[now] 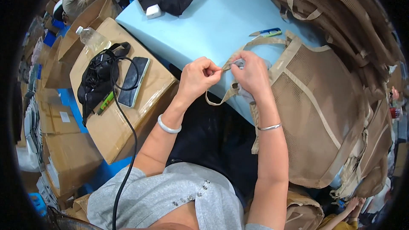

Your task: Applying finishing liquid to the straps and seams of mesh bags using a cloth.

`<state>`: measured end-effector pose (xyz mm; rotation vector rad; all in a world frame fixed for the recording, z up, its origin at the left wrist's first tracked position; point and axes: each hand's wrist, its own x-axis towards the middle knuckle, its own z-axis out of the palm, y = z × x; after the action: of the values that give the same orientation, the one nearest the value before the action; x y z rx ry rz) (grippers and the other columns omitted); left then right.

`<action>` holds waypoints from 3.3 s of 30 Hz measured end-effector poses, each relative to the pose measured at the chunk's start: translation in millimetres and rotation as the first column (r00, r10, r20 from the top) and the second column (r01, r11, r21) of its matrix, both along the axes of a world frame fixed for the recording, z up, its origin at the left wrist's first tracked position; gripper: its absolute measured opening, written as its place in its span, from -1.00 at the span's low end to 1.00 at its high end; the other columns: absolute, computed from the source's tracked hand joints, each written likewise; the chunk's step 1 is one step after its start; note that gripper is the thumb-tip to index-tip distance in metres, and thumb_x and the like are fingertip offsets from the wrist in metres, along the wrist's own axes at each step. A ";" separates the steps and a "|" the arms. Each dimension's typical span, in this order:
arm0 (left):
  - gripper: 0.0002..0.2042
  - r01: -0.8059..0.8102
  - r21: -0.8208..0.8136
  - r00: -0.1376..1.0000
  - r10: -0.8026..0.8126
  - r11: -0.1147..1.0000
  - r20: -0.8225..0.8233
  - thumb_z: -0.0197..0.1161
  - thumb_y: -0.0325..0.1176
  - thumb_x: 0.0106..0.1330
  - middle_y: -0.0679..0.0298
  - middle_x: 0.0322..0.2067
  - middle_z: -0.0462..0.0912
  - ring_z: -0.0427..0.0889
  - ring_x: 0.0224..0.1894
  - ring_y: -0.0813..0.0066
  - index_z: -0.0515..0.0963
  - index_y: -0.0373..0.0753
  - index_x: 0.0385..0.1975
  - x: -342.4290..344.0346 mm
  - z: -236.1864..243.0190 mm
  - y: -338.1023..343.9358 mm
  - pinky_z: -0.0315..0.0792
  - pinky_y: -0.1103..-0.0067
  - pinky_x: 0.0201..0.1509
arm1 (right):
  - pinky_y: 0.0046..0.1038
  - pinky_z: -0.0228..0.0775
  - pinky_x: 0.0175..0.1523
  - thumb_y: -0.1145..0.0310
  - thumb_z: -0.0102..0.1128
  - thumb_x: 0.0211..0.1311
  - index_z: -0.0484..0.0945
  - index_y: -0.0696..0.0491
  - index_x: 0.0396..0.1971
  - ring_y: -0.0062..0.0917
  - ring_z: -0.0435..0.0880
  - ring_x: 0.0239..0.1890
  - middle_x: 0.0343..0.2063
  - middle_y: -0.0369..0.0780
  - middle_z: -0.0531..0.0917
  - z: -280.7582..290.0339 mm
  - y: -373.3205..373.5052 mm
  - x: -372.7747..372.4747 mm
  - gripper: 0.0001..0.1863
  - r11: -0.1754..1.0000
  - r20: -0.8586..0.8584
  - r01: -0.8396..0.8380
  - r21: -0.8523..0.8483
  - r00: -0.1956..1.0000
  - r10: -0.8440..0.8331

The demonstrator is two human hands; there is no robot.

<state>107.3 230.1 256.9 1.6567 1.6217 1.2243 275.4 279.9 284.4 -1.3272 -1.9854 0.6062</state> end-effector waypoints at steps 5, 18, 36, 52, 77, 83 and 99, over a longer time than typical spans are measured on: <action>-0.90 -0.005 0.003 1.000 0.005 1.000 0.019 0.35 -0.35 0.01 0.27 -0.58 0.57 0.56 -0.58 0.38 0.63 -0.23 -0.56 0.5 -0.8 2.6 0.42 0.50 -0.47 | -0.35 0.43 -0.33 0.36 0.31 -0.05 0.64 0.11 -0.41 -0.33 0.59 -0.50 -0.41 -0.06 0.66 6.8 -2.2 1.0 -0.81 0.988 0.017 -0.095 -0.120 0.995 0.097; -0.90 -0.020 0.006 1.000 0.020 1.000 -0.012 0.35 -0.37 0.01 0.29 -0.58 0.56 0.53 -0.59 0.47 0.63 -0.25 -0.55 0.2 -0.3 -0.5 0.41 0.55 -0.47 | -0.35 0.45 -0.29 0.36 0.28 -0.06 0.65 0.11 -0.42 -0.25 0.62 -0.46 -0.42 -0.05 0.66 -0.1 -0.6 -0.2 -0.82 0.997 0.006 -0.054 -0.057 0.999 0.054; -0.89 -0.065 0.063 0.998 0.065 0.996 0.006 0.34 -0.34 0.03 0.21 -0.54 0.62 0.63 -0.52 0.35 0.62 -0.24 -0.54 2.7 -6.4 0.5 0.48 0.52 -0.41 | -0.34 0.46 -0.17 0.37 0.30 -0.01 0.61 0.17 -0.40 -0.26 0.67 -0.30 -0.40 -0.07 0.66 -8.3 8.9 3.3 -0.80 0.997 0.040 -0.077 0.024 0.996 0.076; -0.93 -0.004 0.095 0.997 -0.003 0.996 0.076 0.27 -0.37 -0.05 0.31 -0.54 0.59 0.61 -0.49 0.30 0.58 -0.19 -0.64 7.9 -5.0 1.8 0.46 0.41 -0.45 | -0.45 0.41 -0.15 0.45 0.30 0.05 0.57 0.19 -0.39 -0.50 0.58 -0.32 -0.46 -0.16 0.63 0.4 7.9 13.9 -0.85 0.996 0.151 -0.037 -0.085 0.987 0.050; -0.93 -0.028 0.098 0.996 0.020 0.995 0.087 0.27 -0.36 -0.08 0.29 -0.51 0.62 0.61 -0.48 0.25 0.58 -0.18 -0.64 10.5 -13.3 -2.7 0.46 0.37 -0.43 | -0.45 0.40 -0.17 0.43 0.28 0.09 0.56 0.22 -0.38 -0.51 0.55 -0.35 -0.44 -0.15 0.63 12.6 -0.7 4.2 -0.83 0.985 0.222 -0.053 -0.162 0.971 0.088; -0.93 -0.064 0.098 0.998 0.063 0.993 0.013 0.25 -0.32 -0.04 0.28 -0.49 0.62 0.62 -0.46 0.24 0.59 -0.14 -0.63 15.3 -15.2 4.6 0.47 0.38 -0.43 | -0.42 0.41 -0.16 0.41 0.27 0.10 0.57 0.20 -0.39 -0.48 0.59 -0.33 -0.45 -0.13 0.64 4.0 3.9 9.8 -0.83 0.986 0.189 -0.119 -0.121 0.972 0.140; -0.92 -0.013 -0.012 1.000 0.013 1.000 0.012 0.33 -0.34 0.00 0.31 -0.56 0.59 0.60 -0.56 0.34 0.62 -0.18 -0.58 4.4 -2.2 -0.6 0.46 0.45 -0.46 | -0.30 0.48 -0.15 0.35 0.27 -0.04 0.62 0.14 -0.41 -0.15 0.65 -0.26 -0.37 -0.04 0.66 7.8 -0.4 2.6 -0.80 0.994 0.116 -0.029 -0.104 0.992 0.041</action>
<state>111.7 229.6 254.7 1.6311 1.6324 1.2259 278.0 279.6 292.3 -1.4219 -2.1009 0.6677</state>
